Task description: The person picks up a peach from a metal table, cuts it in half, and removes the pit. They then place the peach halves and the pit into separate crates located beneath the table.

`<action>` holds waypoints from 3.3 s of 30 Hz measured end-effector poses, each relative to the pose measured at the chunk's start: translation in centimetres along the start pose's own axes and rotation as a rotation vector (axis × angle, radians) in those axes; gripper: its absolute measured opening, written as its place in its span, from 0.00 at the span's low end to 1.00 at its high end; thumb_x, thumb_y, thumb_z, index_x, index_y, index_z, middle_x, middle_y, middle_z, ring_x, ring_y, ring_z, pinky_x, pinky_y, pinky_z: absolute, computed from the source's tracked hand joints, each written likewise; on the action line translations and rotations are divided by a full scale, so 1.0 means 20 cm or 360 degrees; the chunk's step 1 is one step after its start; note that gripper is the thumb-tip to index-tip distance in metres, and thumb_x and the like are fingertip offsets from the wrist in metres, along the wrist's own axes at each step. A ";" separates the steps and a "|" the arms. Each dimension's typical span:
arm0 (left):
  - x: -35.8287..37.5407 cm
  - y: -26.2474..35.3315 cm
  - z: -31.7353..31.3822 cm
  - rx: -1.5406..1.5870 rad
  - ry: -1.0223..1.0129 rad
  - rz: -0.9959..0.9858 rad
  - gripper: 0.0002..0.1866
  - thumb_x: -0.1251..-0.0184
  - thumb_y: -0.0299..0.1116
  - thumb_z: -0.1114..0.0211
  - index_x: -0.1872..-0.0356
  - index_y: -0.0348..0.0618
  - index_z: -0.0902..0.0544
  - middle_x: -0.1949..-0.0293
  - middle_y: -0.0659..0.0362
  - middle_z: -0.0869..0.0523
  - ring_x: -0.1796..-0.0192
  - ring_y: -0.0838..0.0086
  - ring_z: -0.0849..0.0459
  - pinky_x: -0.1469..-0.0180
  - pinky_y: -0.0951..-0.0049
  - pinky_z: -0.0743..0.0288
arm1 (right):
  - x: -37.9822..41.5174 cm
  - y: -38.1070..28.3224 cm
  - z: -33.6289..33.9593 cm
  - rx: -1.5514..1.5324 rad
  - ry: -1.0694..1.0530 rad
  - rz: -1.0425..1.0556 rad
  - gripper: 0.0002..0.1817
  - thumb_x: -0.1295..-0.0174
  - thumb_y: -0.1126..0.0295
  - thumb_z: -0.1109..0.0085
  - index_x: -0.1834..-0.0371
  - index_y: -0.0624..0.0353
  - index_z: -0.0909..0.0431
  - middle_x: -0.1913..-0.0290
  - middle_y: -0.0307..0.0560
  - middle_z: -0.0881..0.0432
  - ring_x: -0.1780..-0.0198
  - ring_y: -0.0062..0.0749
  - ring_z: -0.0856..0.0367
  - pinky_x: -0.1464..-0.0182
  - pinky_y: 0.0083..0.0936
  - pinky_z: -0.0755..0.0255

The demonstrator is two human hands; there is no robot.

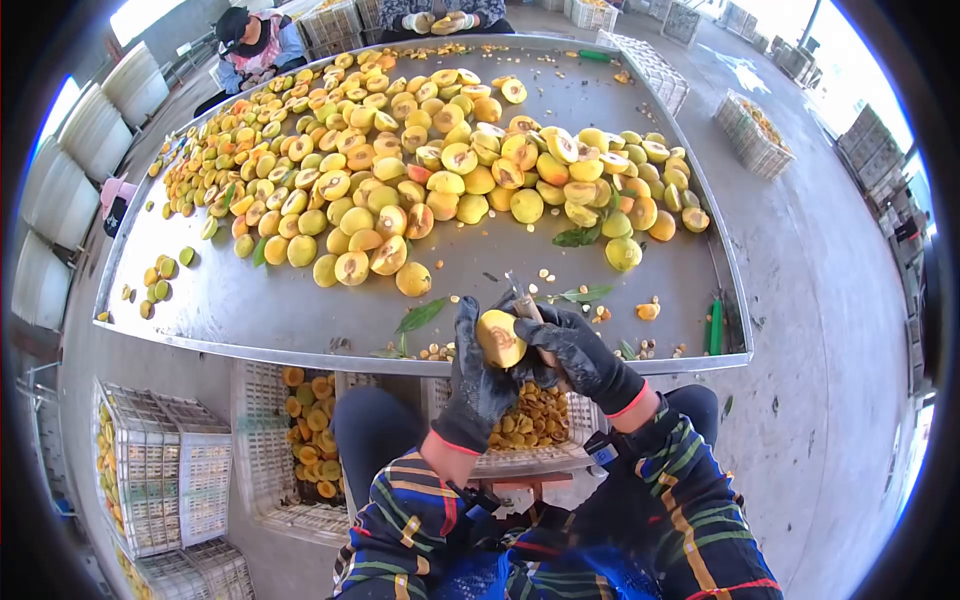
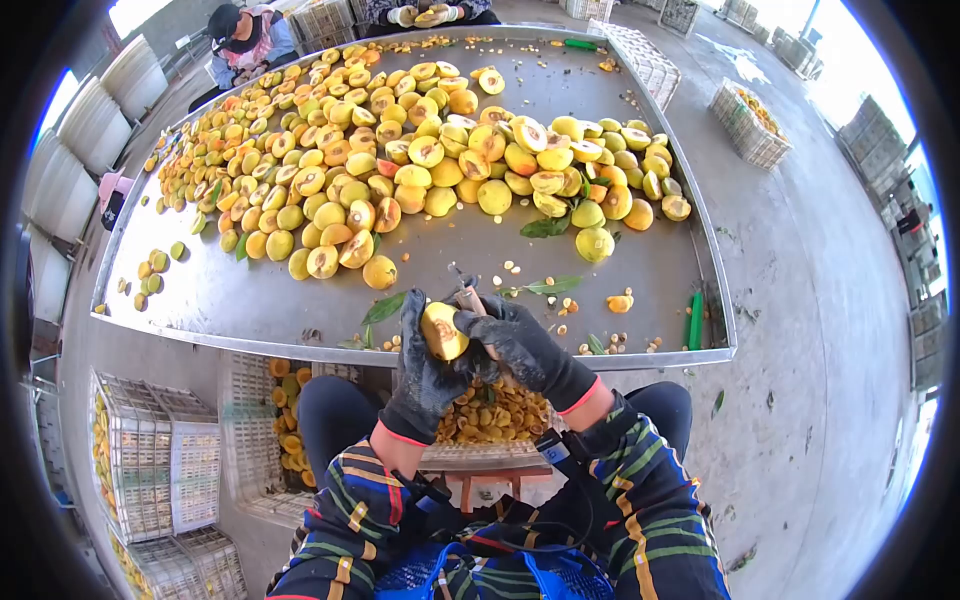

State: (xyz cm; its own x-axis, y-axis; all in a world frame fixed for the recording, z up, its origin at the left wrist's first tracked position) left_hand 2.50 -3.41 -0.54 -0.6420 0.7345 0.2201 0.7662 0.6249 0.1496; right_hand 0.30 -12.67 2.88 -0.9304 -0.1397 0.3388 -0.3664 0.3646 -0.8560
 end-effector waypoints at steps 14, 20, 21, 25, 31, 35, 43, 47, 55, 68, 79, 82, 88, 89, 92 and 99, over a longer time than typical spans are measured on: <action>-0.10 0.12 0.08 -0.0219 0.0096 -0.0408 0.27 0.25 0.48 0.56 0.36 0.36 0.32 0.40 0.44 0.26 0.41 0.57 0.24 0.38 0.56 0.28 | 0.13 -0.15 0.09 0.1169 0.0457 0.0688 0.14 0.34 0.67 0.43 0.50 0.65 0.26 0.66 0.58 0.19 0.62 0.48 0.17 0.61 0.33 0.26; -0.08 0.14 0.01 -0.0601 0.0072 -0.0659 0.24 0.24 0.39 0.58 0.37 0.30 0.33 0.38 0.44 0.28 0.37 0.56 0.27 0.33 0.56 0.34 | 0.11 0.04 0.06 0.1224 0.0322 0.0549 0.14 0.34 0.62 0.44 0.53 0.61 0.25 0.66 0.61 0.19 0.61 0.58 0.20 0.64 0.42 0.28; -0.08 0.13 0.00 -0.0605 0.0070 -0.0652 0.24 0.24 0.39 0.58 0.37 0.30 0.33 0.38 0.44 0.28 0.37 0.56 0.27 0.33 0.56 0.34 | 0.11 0.05 0.05 0.1270 0.0335 0.0531 0.15 0.34 0.60 0.44 0.53 0.61 0.25 0.66 0.61 0.19 0.61 0.58 0.20 0.64 0.42 0.28; -0.08 0.10 -0.04 -0.0486 -0.0013 -0.0503 0.26 0.24 0.45 0.57 0.39 0.32 0.31 0.39 0.43 0.26 0.38 0.56 0.26 0.34 0.56 0.34 | 0.09 0.08 0.05 0.1316 0.0394 0.0474 0.16 0.35 0.59 0.44 0.53 0.60 0.25 0.67 0.61 0.20 0.62 0.56 0.20 0.66 0.42 0.28; -0.10 0.09 0.08 -0.0223 0.0128 -0.0481 0.28 0.25 0.52 0.58 0.42 0.36 0.28 0.45 0.47 0.21 0.44 0.58 0.22 0.37 0.56 0.30 | 0.08 0.08 -0.05 0.1486 0.0491 0.0971 0.14 0.35 0.60 0.43 0.61 0.60 0.26 0.76 0.59 0.22 0.72 0.55 0.21 0.74 0.44 0.30; -0.08 0.12 0.09 -0.0513 0.0190 -0.0749 0.25 0.24 0.49 0.57 0.43 0.36 0.27 0.47 0.48 0.20 0.46 0.60 0.21 0.39 0.56 0.29 | 0.06 0.11 -0.05 0.1468 0.0561 0.0854 0.14 0.35 0.60 0.44 0.62 0.61 0.27 0.77 0.60 0.23 0.75 0.57 0.22 0.74 0.45 0.30; -0.03 0.17 0.07 -0.0703 0.0206 -0.1043 0.21 0.23 0.44 0.56 0.49 0.35 0.25 0.55 0.51 0.18 0.54 0.63 0.17 0.46 0.60 0.23 | 0.04 0.12 -0.12 0.1519 0.0418 0.0548 0.13 0.33 0.66 0.48 0.51 0.61 0.27 0.67 0.62 0.21 0.65 0.60 0.21 0.67 0.45 0.29; -0.02 0.19 0.09 -0.0795 0.0289 -0.1113 0.22 0.23 0.45 0.56 0.51 0.34 0.24 0.58 0.52 0.17 0.57 0.64 0.17 0.48 0.62 0.22 | 0.02 0.14 -0.12 0.1535 0.0429 0.0459 0.12 0.33 0.64 0.48 0.55 0.63 0.28 0.71 0.63 0.22 0.67 0.62 0.22 0.68 0.47 0.30; -0.01 0.20 0.05 -0.1115 0.0378 -0.1278 0.24 0.22 0.43 0.60 0.57 0.32 0.21 0.62 0.53 0.16 0.59 0.70 0.18 0.50 0.70 0.25 | 0.03 0.16 -0.13 0.1369 0.0411 0.0568 0.13 0.32 0.62 0.48 0.57 0.63 0.28 0.73 0.63 0.22 0.67 0.63 0.23 0.68 0.47 0.30; 0.01 0.25 0.01 -0.1907 0.0458 -0.1327 0.26 0.22 0.46 0.59 0.61 0.32 0.21 0.67 0.51 0.15 0.67 0.66 0.17 0.57 0.67 0.21 | 0.03 0.24 -0.13 0.1274 0.0188 0.0926 0.13 0.31 0.65 0.48 0.52 0.64 0.29 0.75 0.47 0.24 0.72 0.43 0.24 0.67 0.38 0.29; -0.01 0.21 -0.04 -0.1752 0.0313 -0.1035 0.27 0.21 0.43 0.62 0.66 0.31 0.19 0.70 0.53 0.14 0.71 0.71 0.16 0.62 0.72 0.21 | 0.12 0.21 -0.12 -0.0460 -0.0319 -0.0594 0.09 0.29 0.61 0.50 0.57 0.52 0.25 0.79 0.30 0.30 0.83 0.12 0.34 0.84 0.15 0.42; -0.03 0.19 0.01 -0.1411 0.0259 -0.0807 0.27 0.21 0.43 0.61 0.66 0.31 0.19 0.71 0.52 0.15 0.71 0.71 0.17 0.63 0.72 0.21 | 0.08 0.22 -0.09 0.0729 -0.0287 0.0053 0.13 0.31 0.68 0.56 0.50 0.58 0.24 0.67 0.39 0.20 0.65 0.23 0.23 0.67 0.17 0.30; -0.04 0.18 0.02 -0.1261 0.0365 -0.0666 0.28 0.23 0.49 0.59 0.68 0.32 0.21 0.74 0.50 0.17 0.76 0.64 0.20 0.70 0.68 0.22 | 0.10 0.14 -0.10 0.0638 -0.0499 0.0786 0.11 0.27 0.65 0.56 0.53 0.55 0.25 0.78 0.27 0.33 0.81 0.11 0.36 0.82 0.13 0.41; -0.03 0.19 -0.02 -0.1599 0.0296 -0.0809 0.29 0.23 0.49 0.59 0.68 0.32 0.21 0.74 0.50 0.17 0.77 0.65 0.20 0.70 0.69 0.23 | 0.09 0.15 -0.10 0.0178 -0.0479 0.0111 0.12 0.27 0.65 0.57 0.50 0.55 0.25 0.78 0.27 0.34 0.81 0.11 0.36 0.83 0.13 0.42; -0.03 0.19 -0.02 -0.1688 0.0236 -0.0860 0.27 0.24 0.49 0.57 0.69 0.34 0.21 0.75 0.52 0.18 0.77 0.66 0.20 0.70 0.69 0.24 | 0.13 0.21 -0.09 -0.0478 -0.0510 -0.0590 0.13 0.27 0.64 0.57 0.51 0.57 0.24 0.77 0.30 0.30 0.82 0.12 0.34 0.84 0.13 0.41; -0.07 0.11 0.07 -0.0491 0.0340 -0.0311 0.18 0.29 0.49 0.47 0.74 0.49 0.25 0.77 0.61 0.23 0.71 0.66 0.22 0.69 0.65 0.27 | 0.13 0.13 -0.08 -0.0009 -0.0566 -0.0453 0.16 0.28 0.64 0.54 0.41 0.55 0.26 0.74 0.30 0.29 0.79 0.10 0.35 0.82 0.12 0.42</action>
State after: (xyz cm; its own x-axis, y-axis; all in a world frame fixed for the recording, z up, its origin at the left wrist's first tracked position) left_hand 5.02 -2.75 -1.97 -0.7805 0.5184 0.3493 0.6241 0.6144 0.4827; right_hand -3.17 -10.58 2.12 -0.7365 -0.5423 0.4044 -0.6088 0.2708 -0.7457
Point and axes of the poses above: each hand's wrist, its own x-axis away from the middle knuckle, its own z-axis out of the back of the hand, y = z × x, the point moved 6 cm from there along -x, towards the middle knuckle
